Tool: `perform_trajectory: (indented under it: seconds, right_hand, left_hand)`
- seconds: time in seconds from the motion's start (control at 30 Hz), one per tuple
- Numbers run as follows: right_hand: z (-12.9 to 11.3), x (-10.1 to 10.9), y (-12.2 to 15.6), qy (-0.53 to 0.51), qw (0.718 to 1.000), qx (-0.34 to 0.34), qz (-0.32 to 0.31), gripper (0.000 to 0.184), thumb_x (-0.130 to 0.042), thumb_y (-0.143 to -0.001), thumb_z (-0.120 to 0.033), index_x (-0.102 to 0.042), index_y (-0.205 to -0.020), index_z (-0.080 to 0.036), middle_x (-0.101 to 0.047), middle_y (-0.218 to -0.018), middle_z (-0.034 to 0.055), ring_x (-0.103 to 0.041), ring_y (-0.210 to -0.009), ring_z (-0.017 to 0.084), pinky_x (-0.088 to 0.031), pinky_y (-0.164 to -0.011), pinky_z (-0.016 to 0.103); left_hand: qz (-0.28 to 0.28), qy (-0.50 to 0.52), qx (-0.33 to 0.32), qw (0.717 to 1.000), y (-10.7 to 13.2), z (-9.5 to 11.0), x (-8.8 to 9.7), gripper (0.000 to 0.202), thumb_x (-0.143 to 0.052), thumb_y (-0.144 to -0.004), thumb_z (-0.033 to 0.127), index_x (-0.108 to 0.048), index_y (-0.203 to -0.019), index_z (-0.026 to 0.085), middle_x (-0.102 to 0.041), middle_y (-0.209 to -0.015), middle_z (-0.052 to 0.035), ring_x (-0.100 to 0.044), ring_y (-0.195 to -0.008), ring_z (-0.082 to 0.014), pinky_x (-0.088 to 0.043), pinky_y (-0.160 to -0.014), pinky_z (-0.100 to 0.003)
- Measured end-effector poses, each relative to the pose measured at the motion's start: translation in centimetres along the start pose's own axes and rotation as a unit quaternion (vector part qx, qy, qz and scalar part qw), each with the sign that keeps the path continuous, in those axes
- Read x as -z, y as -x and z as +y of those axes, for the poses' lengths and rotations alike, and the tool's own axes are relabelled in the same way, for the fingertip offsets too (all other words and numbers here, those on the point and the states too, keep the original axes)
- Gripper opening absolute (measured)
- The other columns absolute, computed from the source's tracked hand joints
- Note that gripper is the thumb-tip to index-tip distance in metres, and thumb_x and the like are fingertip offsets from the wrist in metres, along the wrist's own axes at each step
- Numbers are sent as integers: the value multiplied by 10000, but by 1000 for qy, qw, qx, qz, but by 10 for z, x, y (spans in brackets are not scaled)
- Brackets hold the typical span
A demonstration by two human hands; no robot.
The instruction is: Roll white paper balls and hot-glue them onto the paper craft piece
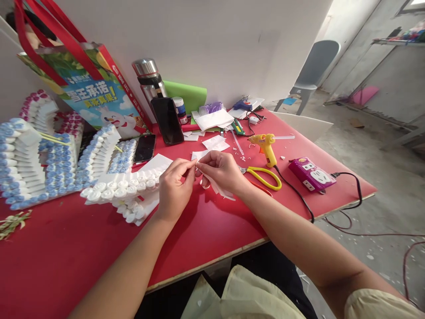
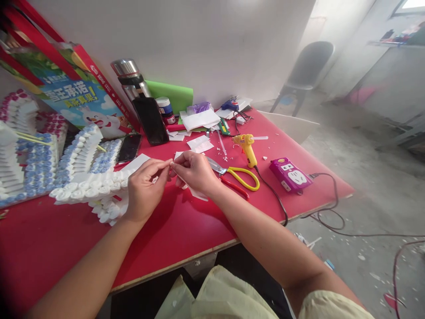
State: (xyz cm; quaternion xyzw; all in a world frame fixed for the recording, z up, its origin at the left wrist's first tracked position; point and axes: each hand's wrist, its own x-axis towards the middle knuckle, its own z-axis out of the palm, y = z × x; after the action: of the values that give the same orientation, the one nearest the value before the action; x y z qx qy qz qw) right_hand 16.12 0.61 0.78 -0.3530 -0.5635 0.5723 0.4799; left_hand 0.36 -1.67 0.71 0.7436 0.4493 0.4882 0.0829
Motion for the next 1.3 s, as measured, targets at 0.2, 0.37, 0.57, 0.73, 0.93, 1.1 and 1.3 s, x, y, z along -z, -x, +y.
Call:
perform_trajectory:
  seconds: [0.2, 0.37, 0.57, 0.73, 0.93, 1.1, 1.3]
  right_hand:
    - [1, 3, 0, 53, 999, 8, -6, 171, -637, -871, -328, -578, -810, -179, -692, -683, 13, -596, -442, 109, -493, -443, 226]
    - [1, 3, 1, 94, 995, 20, -8, 138, -599, -886, -305, -579, -819, -187, -690, -694, 12, -602, -462, 112, -489, -440, 221]
    - [3, 3, 0, 104, 994, 19, 1, 132, -604, -880, -299, -579, -813, -188, -686, -689, 4, -602, -454, 109, -480, -434, 217]
    - [4, 0, 0, 64, 998, 19, 4, 137, -607, -872, -289, -576, -792, -182, -687, -691, 5, -615, -455, 119, -501, -455, 233]
    - [4, -1, 0, 30, 999, 7, 26, 114, -622, -843, -268, -567, -788, -184, -690, -690, 8, -612, -441, 127, -500, -439, 241]
    - [2, 2, 2, 73, 996, 42, 15, 48, -575, -853, -220, -558, -815, -196, -697, -704, -3, -608, -464, 116, -497, -489, 236]
    - [-6, 5, 5, 228, 962, 151, 13, 60, -579, -886, -222, -616, -849, -192, -723, -777, 11, -657, -661, 139, -491, -637, 249]
  left_hand:
    - [-27, 92, 119, 988, -1, -4, 0, 174, -617, -932, 296, -736, -1007, 192, -666, -787, -21, -606, -632, -111, -512, -640, -238]
    - [-38, 118, 169, 978, 0, -8, -1, 195, -630, -924, 334, -724, -996, 179, -660, -710, -8, -605, -618, -116, -505, -627, -238]
    - [-41, 73, 112, 990, -1, -7, 0, 168, -607, -941, 305, -712, -987, 183, -638, -766, -16, -598, -643, -118, -501, -671, -254]
    - [-9, -31, -21, 999, -3, -8, 0, 125, -588, -946, 219, -705, -945, 174, -655, -808, -38, -611, -721, -136, -497, -724, -267]
    - [-6, -58, -95, 994, -3, -9, -3, 178, -568, -946, 152, -715, -1046, 148, -709, -921, -92, -656, -833, -162, -525, -799, -287]
    - [-24, 100, 25, 994, -4, -7, 1, 139, -632, -925, 222, -743, -998, 182, -702, -924, -61, -665, -770, -145, -554, -760, -283]
    - [-28, 316, 207, 925, -8, -16, 1, 162, -789, -796, 278, -792, -936, 196, -712, -829, -31, -643, -712, -143, -567, -727, -297]
